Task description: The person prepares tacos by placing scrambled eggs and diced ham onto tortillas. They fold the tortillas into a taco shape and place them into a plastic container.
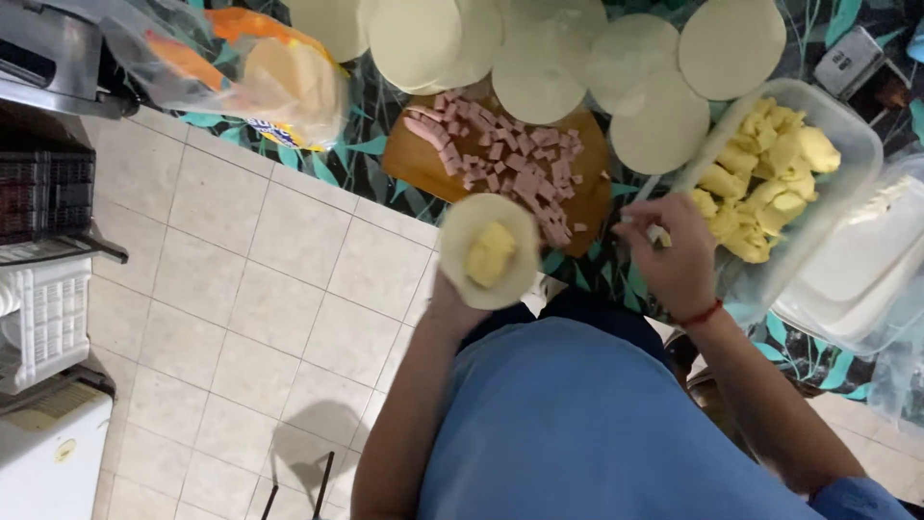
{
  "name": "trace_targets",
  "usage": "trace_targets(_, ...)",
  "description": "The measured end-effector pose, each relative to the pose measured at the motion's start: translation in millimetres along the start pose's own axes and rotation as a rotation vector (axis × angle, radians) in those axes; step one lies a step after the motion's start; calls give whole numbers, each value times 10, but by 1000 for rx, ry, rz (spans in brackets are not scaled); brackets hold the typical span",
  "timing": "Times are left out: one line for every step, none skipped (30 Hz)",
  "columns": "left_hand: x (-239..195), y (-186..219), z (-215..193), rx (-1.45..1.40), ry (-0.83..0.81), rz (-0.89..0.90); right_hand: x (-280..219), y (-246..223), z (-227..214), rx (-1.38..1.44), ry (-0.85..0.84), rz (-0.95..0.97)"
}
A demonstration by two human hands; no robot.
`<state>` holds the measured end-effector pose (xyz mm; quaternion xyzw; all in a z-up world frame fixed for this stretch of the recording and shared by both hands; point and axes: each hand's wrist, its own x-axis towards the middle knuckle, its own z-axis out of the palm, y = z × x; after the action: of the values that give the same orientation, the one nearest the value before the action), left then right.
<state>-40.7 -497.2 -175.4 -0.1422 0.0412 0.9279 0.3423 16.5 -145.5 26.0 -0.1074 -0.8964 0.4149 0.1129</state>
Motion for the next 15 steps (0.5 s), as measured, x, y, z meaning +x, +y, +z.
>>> trace_targets(-3, 65, 11, -2, -3, -1, 29, 180, 156, -4, 0, -4)
trace_targets(-31, 121, 22, -4, 0, -3, 35, 359, 308, -6, -66, 13)
trace_targets(-55, 172, 31, -6, 2, -5, 38, 545, 455, -8, -132, 31)
trace_targets(-84, 195, 28, -7, 5, -7, 93, 447, 553, -9, -134, 32)
trace_targets(-108, 215, 22, -8, 7, -10, 148, 356, 649, -121, -315, 148)
trace_targets(-123, 227, 15, -9, 10, -14, 205, 272, 741, -233, -495, 267)
trace_targets(-138, 245, 11, -10, 13, -17, 212, 307, 835, -236, -496, 269)
trace_targets(-197, 247, 7, -14, 22, -19, 190, 334, 926, -321, -532, 173)
trace_targets(-257, 246, 3, -18, 31, -20, 164, 361, 1016, -406, -567, 76)
trace_targets(-275, 246, 1, -21, 33, -22, 129, 437, 1063, -409, -570, 77)
trace_targets(-292, 244, 2, -24, 36, -24, 96, 511, 1107, -475, -522, -2)
trace_targets(-302, 265, 9, -23, 37, -21, 88, 582, 1171, -536, -471, -87)
trace_targets(-313, 274, -6, -23, 38, -18, 64, 704, 1190, -536, -474, -92)
trace_targets(-324, 268, -27, -24, 39, -19, 24, 831, 1195, -394, -472, 55)
trace_targets(-334, 255, -50, -26, 41, -20, -19, 965, 1195, -251, -466, 201)
